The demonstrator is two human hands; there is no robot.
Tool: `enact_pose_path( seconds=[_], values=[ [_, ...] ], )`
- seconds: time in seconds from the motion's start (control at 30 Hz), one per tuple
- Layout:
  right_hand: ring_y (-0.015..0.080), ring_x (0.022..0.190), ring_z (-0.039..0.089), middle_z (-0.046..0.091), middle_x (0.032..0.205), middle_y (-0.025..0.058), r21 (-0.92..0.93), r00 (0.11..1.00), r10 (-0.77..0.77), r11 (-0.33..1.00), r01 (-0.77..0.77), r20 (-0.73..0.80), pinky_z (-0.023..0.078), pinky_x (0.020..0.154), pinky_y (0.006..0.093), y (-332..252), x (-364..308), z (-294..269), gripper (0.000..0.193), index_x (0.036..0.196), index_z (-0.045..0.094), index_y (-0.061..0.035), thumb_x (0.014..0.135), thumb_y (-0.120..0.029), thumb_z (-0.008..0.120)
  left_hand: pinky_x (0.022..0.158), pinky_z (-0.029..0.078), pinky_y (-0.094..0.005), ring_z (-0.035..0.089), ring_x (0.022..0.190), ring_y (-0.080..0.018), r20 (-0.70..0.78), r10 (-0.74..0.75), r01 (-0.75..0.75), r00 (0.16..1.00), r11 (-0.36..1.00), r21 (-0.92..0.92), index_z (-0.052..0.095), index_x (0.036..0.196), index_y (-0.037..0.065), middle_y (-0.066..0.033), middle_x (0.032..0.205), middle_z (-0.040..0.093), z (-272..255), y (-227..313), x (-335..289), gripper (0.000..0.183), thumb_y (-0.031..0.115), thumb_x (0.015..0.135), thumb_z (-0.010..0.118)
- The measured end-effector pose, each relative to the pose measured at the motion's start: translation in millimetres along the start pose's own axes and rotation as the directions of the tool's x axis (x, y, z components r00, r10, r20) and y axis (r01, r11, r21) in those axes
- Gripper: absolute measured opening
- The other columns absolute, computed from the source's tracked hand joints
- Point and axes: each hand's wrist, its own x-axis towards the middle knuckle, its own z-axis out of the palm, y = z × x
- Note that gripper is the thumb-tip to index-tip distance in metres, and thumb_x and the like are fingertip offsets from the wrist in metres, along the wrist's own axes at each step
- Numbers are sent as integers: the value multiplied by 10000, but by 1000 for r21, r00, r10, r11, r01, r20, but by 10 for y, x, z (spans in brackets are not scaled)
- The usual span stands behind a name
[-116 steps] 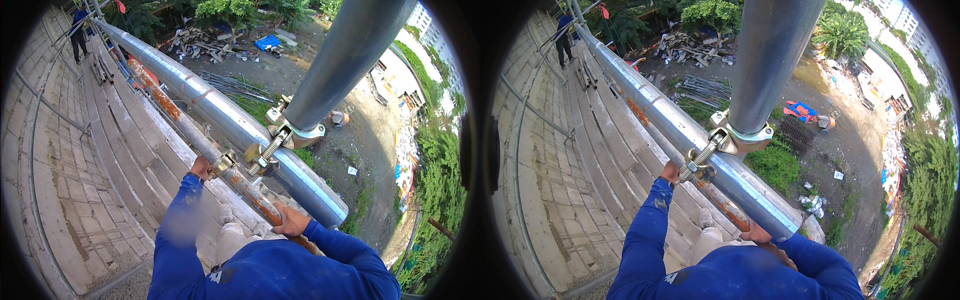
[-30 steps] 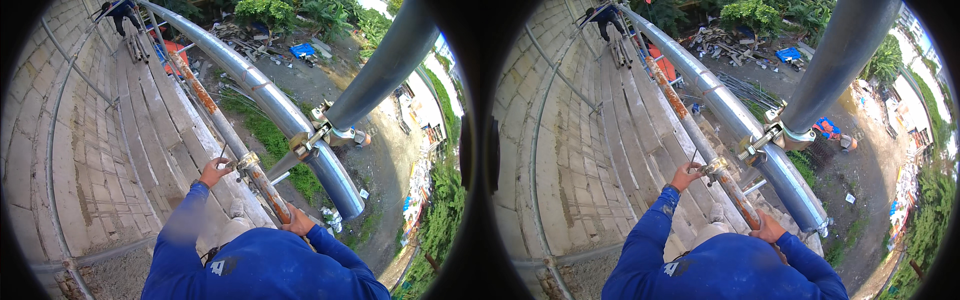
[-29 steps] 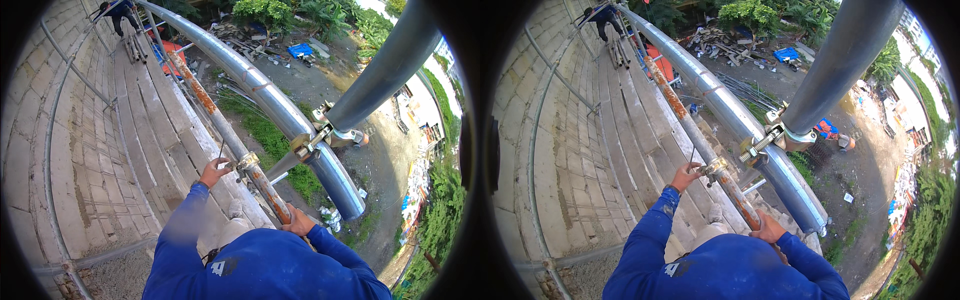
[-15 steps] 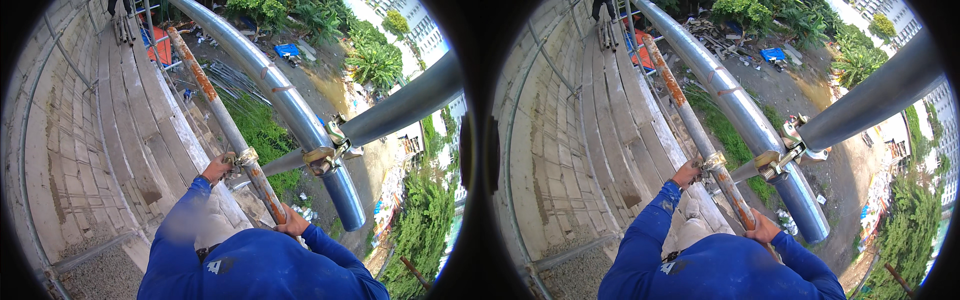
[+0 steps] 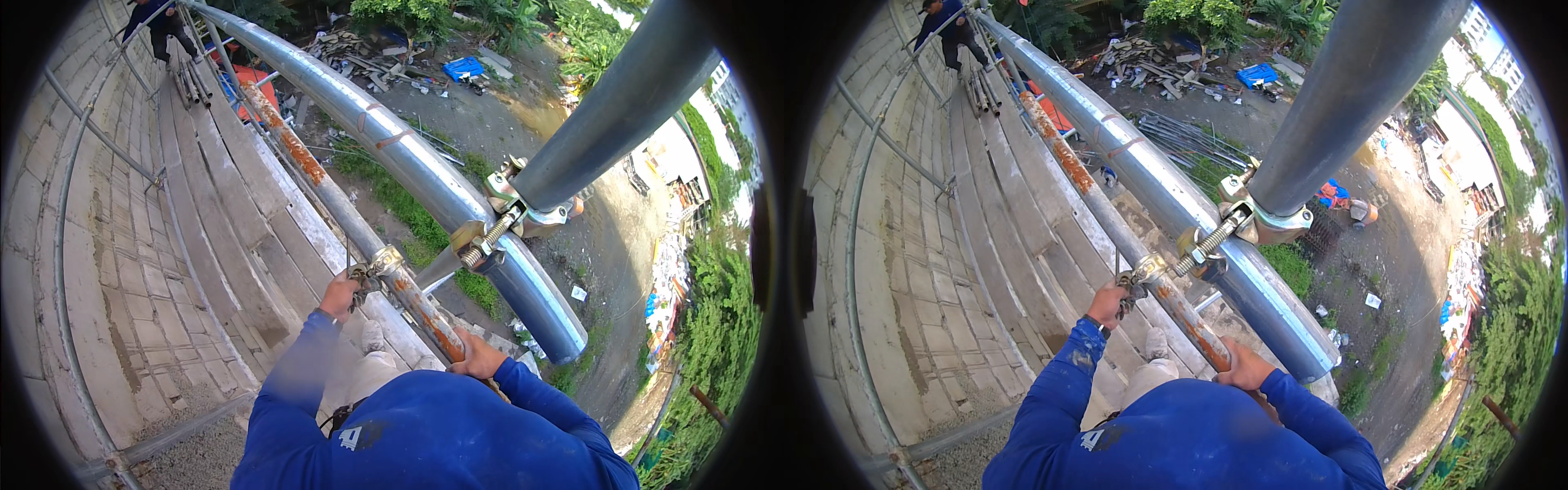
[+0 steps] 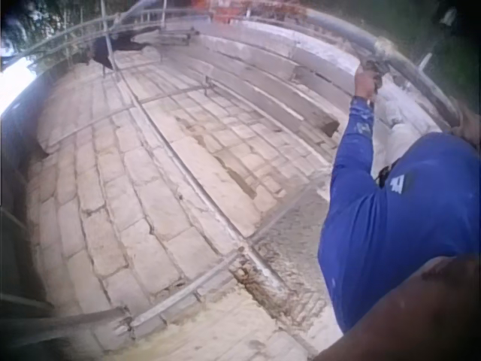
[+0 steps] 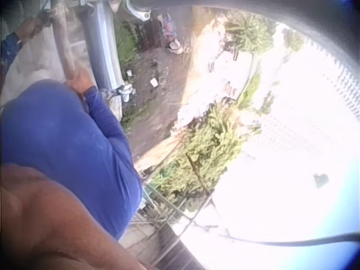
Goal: The person is assembling a metal scaffolding structure on an elevated platform. They repeatedly position metal poles into clamps and tighten the fasteners using a spanner to secure the framework.
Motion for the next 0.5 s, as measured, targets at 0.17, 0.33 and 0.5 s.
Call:
enact_pose_path(
  seconds=[0.17,0.33,0.5],
  values=[
    [445,1117,612,602,1164,382,-10,997,-73,997,72,-36,474,973,422,111,-12,45,980,1442,319,118,726,-339,807,496,399,-253,540,629,-86,-36,-6,7,999,1000,10,610,1250,63,-30,887,682,-1,64,-58,396,26,874,489],
    [473,1235,555,538,1299,412,-65,996,89,994,-89,5,432,1069,412,-19,26,-22,1045,1483,274,131,738,-372,805,450,377,-269,497,551,-92,13,-79,77,997,987,144,620,1146,69,-20,805,626,-27,368,-454,258,125,897,584],
    [457,1264,553,543,1306,406,-38,995,52,998,-49,88,436,1069,416,179,168,132,1064,1488,262,134,747,-384,823,431,367,-280,464,505,-102,-58,-89,102,994,959,266,607,1041,65,-15,742,581,-98,490,-640,222,252,928,645]
  ],
)
